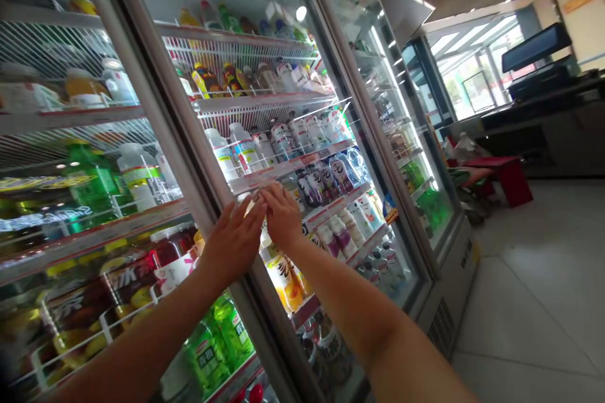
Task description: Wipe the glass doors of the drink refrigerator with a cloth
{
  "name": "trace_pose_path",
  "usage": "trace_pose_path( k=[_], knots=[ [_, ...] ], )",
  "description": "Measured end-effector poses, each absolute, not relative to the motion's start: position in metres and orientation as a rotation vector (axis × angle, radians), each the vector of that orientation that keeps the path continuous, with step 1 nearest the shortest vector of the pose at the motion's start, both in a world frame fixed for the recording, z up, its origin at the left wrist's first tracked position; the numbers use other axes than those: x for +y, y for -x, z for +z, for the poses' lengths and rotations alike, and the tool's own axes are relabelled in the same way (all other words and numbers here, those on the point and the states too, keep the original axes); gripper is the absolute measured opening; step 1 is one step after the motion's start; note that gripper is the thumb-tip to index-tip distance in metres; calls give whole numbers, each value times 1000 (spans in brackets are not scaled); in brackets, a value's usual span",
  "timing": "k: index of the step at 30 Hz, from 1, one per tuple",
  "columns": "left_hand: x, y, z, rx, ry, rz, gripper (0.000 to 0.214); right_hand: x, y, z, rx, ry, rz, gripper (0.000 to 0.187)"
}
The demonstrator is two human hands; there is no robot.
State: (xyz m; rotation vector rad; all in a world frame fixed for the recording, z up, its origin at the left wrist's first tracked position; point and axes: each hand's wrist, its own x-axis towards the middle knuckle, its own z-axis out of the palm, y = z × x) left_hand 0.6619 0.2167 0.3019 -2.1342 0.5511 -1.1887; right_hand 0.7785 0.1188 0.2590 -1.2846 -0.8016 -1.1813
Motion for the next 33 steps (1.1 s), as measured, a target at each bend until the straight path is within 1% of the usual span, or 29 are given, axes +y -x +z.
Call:
trace_pose_path(
  k=[2, 4, 8, 10, 12, 14, 16, 20, 23, 25, 29, 33],
  knots=[
    [214, -683, 303, 395, 2142, -1160, 56, 121, -801, 242, -859, 1485, -1271, 46],
    [209, -698, 299, 278, 2158, -1156, 57, 121, -823, 225, -828, 1547, -1305, 49],
    [196, -714, 282, 94, 2211, -1210, 65, 101, -868, 177, -450, 1444, -1186, 49],
    [192, -720, 274, 58, 2239, -1247, 63, 84, -886, 151, -239, 1407, -1108, 52],
    [191, -725, 268, 76, 2263, -1278, 62, 74, -896, 135, -138, 1416, -1073, 54],
    [192, -727, 267, 106, 2280, -1310, 61, 75, -895, 138, -127, 1443, -1067, 56],
    [192, -728, 266, 131, 2297, -1341, 61, 88, -882, 159, -217, 1467, -1103, 56],
    [192, -724, 267, 162, 2323, -1380, 56, 125, -845, 213, -709, 1437, -1331, 51],
    [192, -723, 267, 161, 2318, -1380, 57, 129, -841, 229, -829, 1357, -1399, 48],
    [193, -723, 267, 150, 2317, -1370, 59, 115, -856, 225, -704, 1396, -1332, 47],
    [193, -723, 267, 114, 2304, -1343, 61, 65, -903, 208, -245, 1488, -1137, 52],
    [192, -723, 267, 118, 2324, -1353, 60, 51, -916, 211, -191, 1521, -1110, 52]
  ],
)
